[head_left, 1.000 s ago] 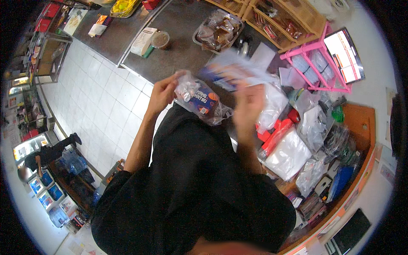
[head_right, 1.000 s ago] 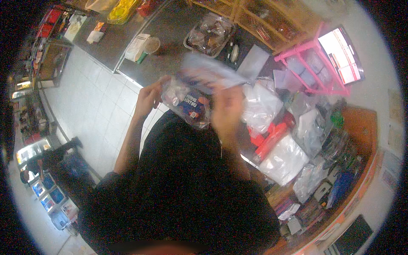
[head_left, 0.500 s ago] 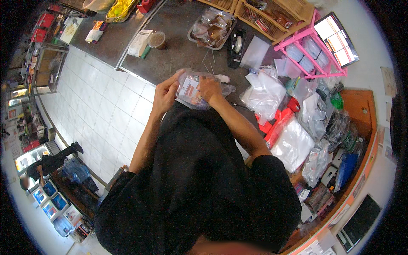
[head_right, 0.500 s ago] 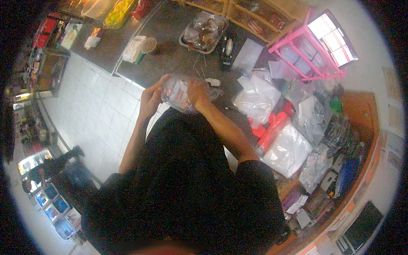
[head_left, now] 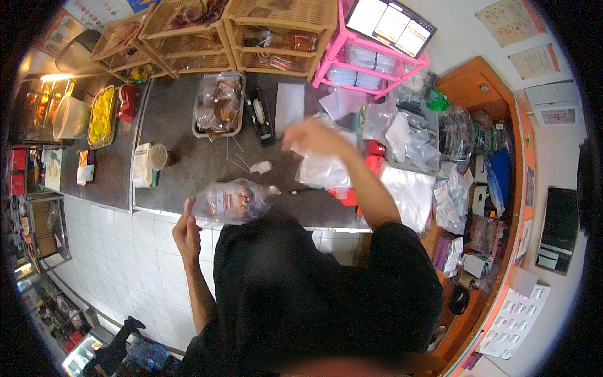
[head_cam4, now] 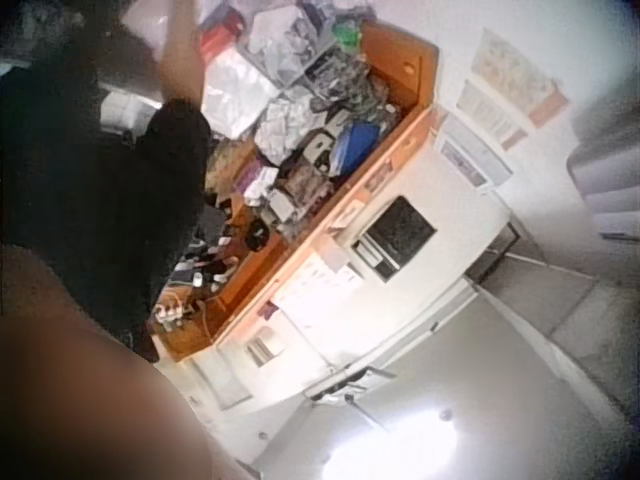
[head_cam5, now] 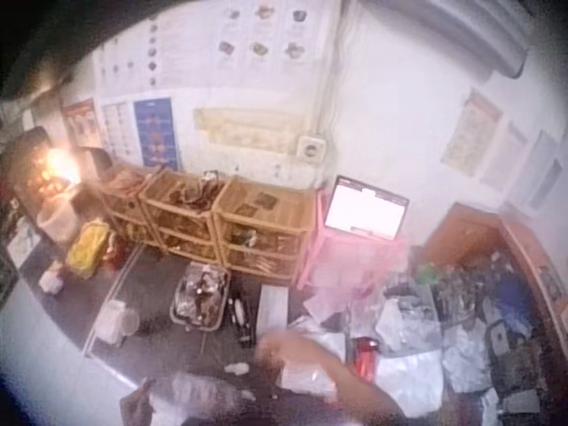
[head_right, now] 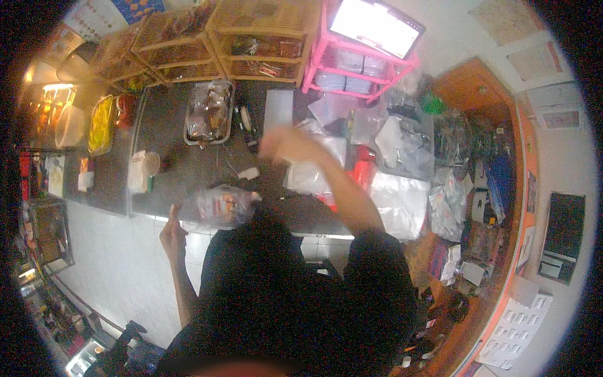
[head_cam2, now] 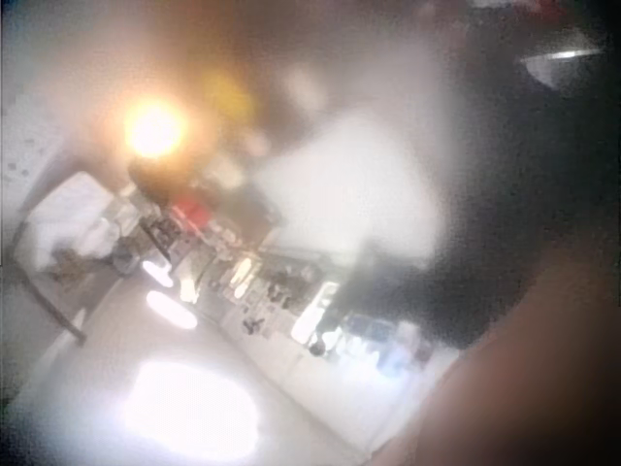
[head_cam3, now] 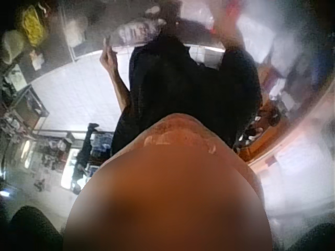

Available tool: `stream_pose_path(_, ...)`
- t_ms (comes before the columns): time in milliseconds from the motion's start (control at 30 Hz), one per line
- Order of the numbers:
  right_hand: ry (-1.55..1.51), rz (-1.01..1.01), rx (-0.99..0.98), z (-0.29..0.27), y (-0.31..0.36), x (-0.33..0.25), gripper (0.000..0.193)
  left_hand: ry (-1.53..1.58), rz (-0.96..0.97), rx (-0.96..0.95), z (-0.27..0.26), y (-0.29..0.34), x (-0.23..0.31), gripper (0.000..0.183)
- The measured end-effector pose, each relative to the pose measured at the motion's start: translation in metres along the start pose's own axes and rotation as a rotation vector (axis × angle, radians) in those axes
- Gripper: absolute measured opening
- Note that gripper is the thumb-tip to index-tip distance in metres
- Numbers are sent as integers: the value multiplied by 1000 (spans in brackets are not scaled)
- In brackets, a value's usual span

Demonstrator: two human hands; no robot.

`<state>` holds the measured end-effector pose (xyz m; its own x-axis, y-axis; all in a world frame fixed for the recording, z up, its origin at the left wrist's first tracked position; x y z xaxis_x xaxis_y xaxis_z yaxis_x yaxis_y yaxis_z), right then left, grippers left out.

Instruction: The person fills a plastic cup with ice from a bucket, dispenses a dark liquid from a beverage machine, and then places the cup on a counter. They then open a box of cookies, place a cookie into a plastic bag, and seal the bag.

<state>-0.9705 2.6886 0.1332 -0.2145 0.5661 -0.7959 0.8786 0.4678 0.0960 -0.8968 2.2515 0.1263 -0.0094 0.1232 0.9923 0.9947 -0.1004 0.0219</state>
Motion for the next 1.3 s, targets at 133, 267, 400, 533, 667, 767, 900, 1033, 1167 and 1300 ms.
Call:
stream_pose_path(133, 587, 794, 1144, -142, 14, 133, 19, 21, -44, -36, -7, -2, 3, 44)
stream_pose_path(267, 822, 719, 1166, -177, 14, 187, 19, 1, -78, 4, -10, 1, 10, 43)
stream_pose_path(400, 788, 374, 980, -110, -16, 187, 18, -60, -184, 85, -8, 5, 10, 40)
stream_pose_path(533, 729, 551, 340, 1, -53, 187, 22, -115, -36, 266, -6, 5, 6, 36)
stream_pose_path(667, 903, 293, 404, 77, -64, 172, 22, -115, 47, 450, -10, 6, 4, 41)
stream_pose_path(767, 948, 259, 361, 90, -70, 174, 22, -136, 46, 493, -16, 10, 9, 46)
stream_pose_path(900, 682, 316, 440, 75, -66, 183, 22, -156, 90, 531, -18, 19, 19, 47)
stream_pose_path(1033, 721, 386, 429, 66, -46, 181, 20, -160, 182, 524, -9, 20, 23, 46)
stream_pose_path(1167, 914, 231, 225, 78, -37, 166, 26, -51, 163, 473, 4, 15, 24, 47)
stream_pose_path(1300, 1030, 266, 264, 91, -42, 156, 26, 20, 167, 466, 10, 13, 25, 48)
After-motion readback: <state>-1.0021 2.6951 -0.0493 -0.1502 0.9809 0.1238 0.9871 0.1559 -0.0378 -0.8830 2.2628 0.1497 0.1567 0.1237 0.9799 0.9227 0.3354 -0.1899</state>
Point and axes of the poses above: each hand's wrist, its own y-axis away from the middle knuckle, its own z-axis out of the palm, x = y × z, the point moved 2 cm from there along -y, towards the middle knuckle, and after that the axes turned 15 degrees about y, right-handed, at the moved point
